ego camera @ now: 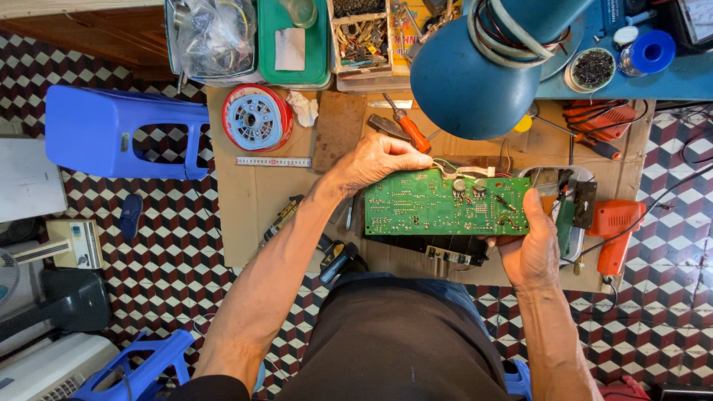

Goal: The person manipulates a circuit board and transformer assembly, adjusting wires and components with fingers. They flip the board to inspect both sides and use a heat gun on the board surface. The work occurs at a cluttered electronics repair bench with various tools visible.

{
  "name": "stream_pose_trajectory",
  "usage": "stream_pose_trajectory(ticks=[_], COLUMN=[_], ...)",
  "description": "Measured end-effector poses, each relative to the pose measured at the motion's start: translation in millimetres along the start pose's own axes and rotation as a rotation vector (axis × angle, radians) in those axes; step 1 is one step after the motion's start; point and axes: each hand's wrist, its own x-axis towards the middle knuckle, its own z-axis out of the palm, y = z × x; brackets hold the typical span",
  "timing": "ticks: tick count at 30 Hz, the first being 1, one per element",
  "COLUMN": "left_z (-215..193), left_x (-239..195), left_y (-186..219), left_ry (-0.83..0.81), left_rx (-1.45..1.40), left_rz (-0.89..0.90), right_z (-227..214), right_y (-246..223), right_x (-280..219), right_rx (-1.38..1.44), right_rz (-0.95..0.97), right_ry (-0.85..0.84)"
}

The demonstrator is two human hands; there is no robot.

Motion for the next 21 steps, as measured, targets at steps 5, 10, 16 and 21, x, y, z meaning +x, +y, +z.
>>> stream_pose_trajectory(ticks=[5, 10, 16, 21], left_z=[5, 11, 16, 17], left_x=[-1, -9, -15, -18], left_y=[-6, -4, -2, -1], left_ry=[0.016, 0.065, 0.089, 0.095], left_rx=[-0.003, 0.006, -0.02, -0.006], left_rz=[0.02, 0.051, 0.081, 0.092], right_z=[4, 5, 3, -1], right_y=[-3, -7, -7, -4], right_x=[2, 2, 3, 2], right_rx=[0.0, 0.022, 0.014, 0.029], right_rz=[-0.02, -0.006, -0.014, -0.029], right_ry=[0.009, -0.026, -0.045, -0.069])
